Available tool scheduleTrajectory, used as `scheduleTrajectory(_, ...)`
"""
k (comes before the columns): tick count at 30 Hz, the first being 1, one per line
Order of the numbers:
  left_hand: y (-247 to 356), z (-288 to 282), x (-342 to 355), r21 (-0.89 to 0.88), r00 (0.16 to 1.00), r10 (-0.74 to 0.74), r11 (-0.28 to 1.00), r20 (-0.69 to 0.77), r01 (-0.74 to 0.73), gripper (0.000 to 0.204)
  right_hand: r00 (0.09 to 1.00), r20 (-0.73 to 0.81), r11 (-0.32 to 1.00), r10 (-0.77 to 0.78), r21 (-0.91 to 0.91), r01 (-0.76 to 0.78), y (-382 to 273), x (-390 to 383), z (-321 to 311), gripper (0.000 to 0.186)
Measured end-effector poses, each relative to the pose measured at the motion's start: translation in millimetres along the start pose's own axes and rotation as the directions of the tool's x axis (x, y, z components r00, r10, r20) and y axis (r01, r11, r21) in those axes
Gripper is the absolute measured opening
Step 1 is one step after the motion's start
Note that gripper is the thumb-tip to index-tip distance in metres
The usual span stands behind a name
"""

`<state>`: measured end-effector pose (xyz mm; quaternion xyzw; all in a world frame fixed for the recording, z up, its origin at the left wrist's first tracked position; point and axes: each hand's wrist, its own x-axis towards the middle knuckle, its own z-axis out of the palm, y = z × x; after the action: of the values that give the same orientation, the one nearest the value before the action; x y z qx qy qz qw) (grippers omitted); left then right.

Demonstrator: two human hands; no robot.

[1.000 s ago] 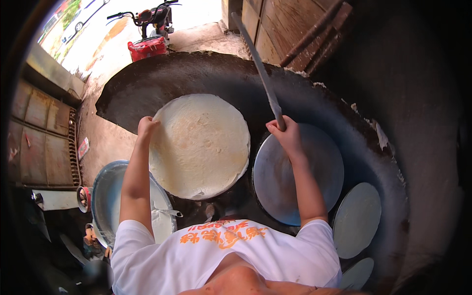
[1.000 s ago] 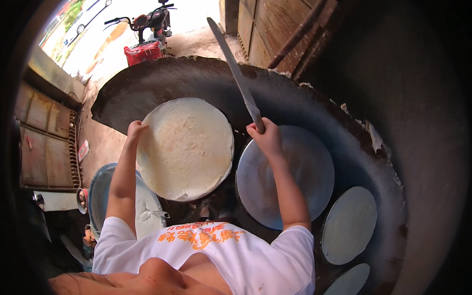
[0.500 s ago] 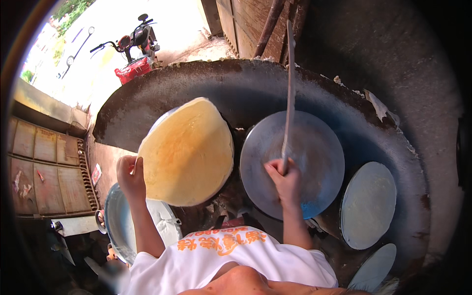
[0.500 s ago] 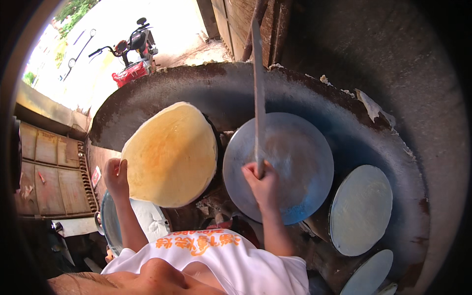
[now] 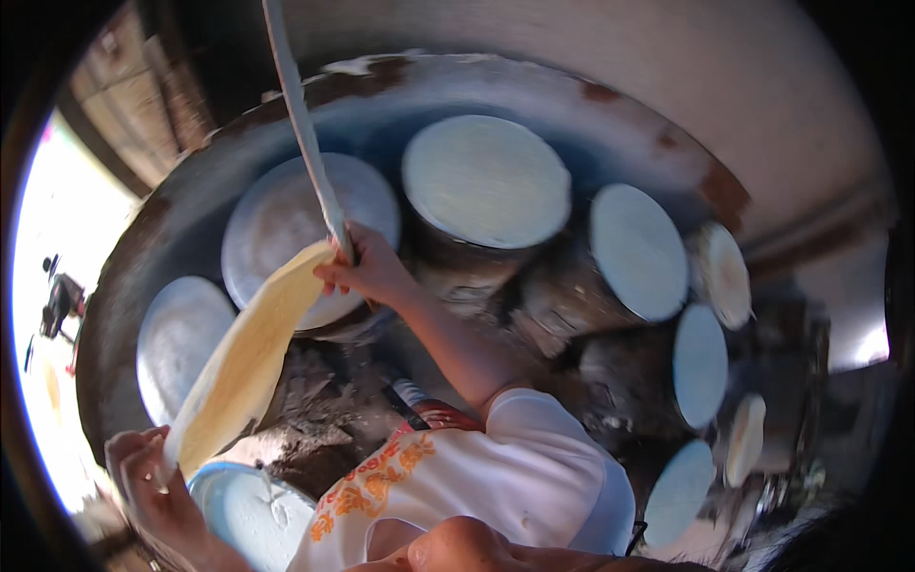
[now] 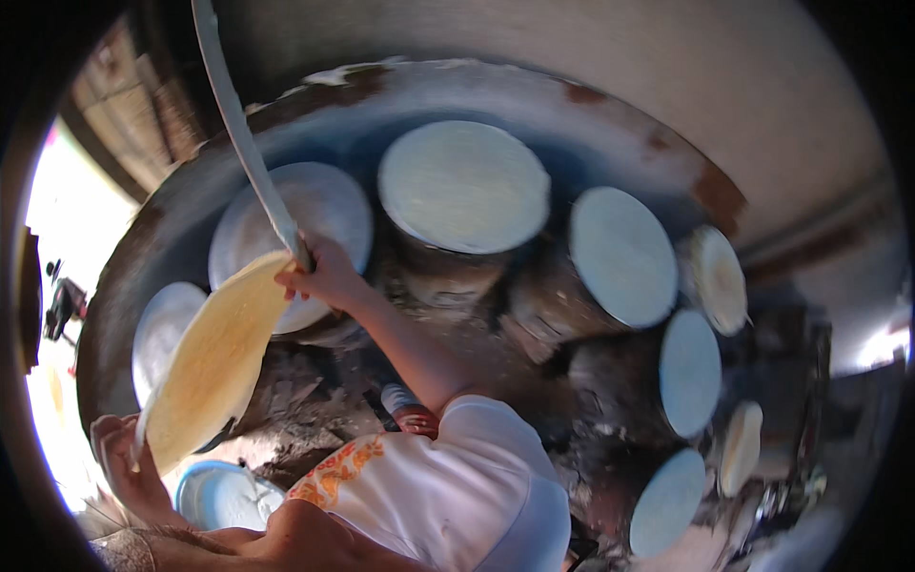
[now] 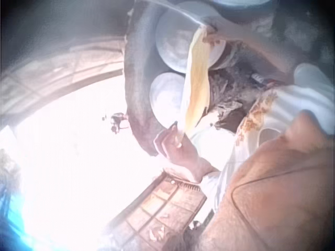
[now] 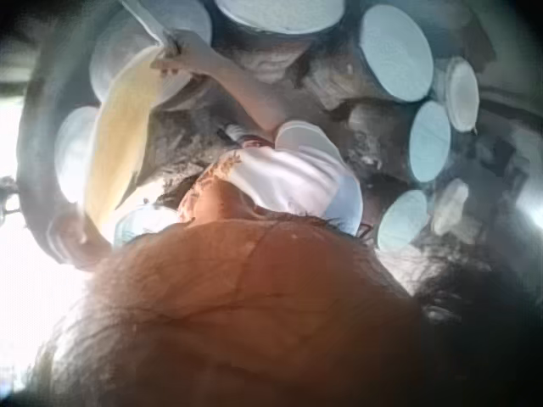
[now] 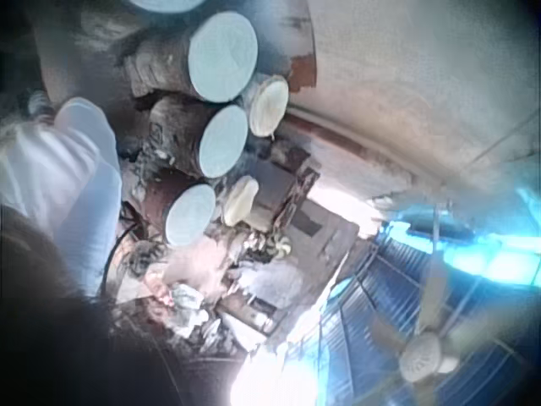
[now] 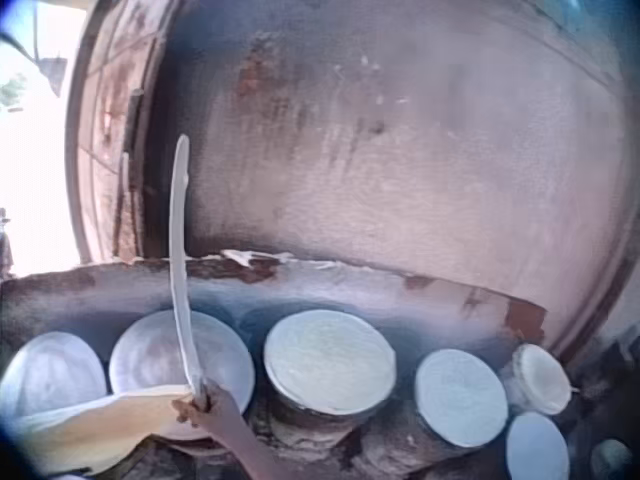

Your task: The person spreads liquid batter onto multiple heated circular plates using a ladle and a thin stick, peels off the cooked thin sheets by hand, and stacks them on top of each other.

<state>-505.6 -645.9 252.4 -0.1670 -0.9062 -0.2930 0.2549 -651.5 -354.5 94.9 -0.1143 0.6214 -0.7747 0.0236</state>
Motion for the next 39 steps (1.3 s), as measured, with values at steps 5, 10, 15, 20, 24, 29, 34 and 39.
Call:
scheduleTrajectory(5,73,45,33,-0.219,0.951,0.247,0.954,0.185,-0.206,0.016,0.953,-0.285,0.993,0.101,0.090,-0.078,-42,-170,-87,0.028)
scheduleTrajectory(10,209,198,70,-0.620,0.752,0.393,0.784,0.530,0.026,0.011,0.630,-0.767,0.978,0.122,-0.014,-0.207,-107,-354,-202,0.031)
scheduleTrajectory(15,428,389,129,-0.747,0.527,0.670,0.658,0.523,-0.094,0.009,0.448,-0.863,0.945,-0.233,-0.309,-0.103,-189,-469,-404,0.027)
scheduleTrajectory(20,693,495,143,-0.898,0.544,0.823,0.352,0.163,-0.264,0.016,0.182,-0.823,0.799,-0.539,-0.568,-0.200,-368,-584,-571,0.012)
scheduleTrajectory(24,800,609,86,-0.823,0.432,0.874,0.068,-0.223,-0.564,0.016,0.242,-0.853,0.877,-0.463,-0.481,-0.019,-397,-705,-671,0.016)
scheduleTrajectory(29,864,815,2,-0.583,0.264,0.924,0.057,-0.276,-0.810,0.015,-0.225,-0.909,0.932,-0.351,-0.314,-0.183,-257,-733,-804,0.016)
scheduleTrajectory(34,846,900,-41,-0.659,0.179,0.984,0.151,0.024,-0.737,0.018,-0.223,-0.951,0.967,-0.212,-0.172,-0.187,-165,-762,-878,0.009)
scheduleTrajectory(39,820,845,-22,-0.690,0.216,0.976,0.149,-0.011,-0.708,0.028,-0.229,-0.955,0.980,-0.190,-0.169,-0.106,-154,-776,-880,0.010)
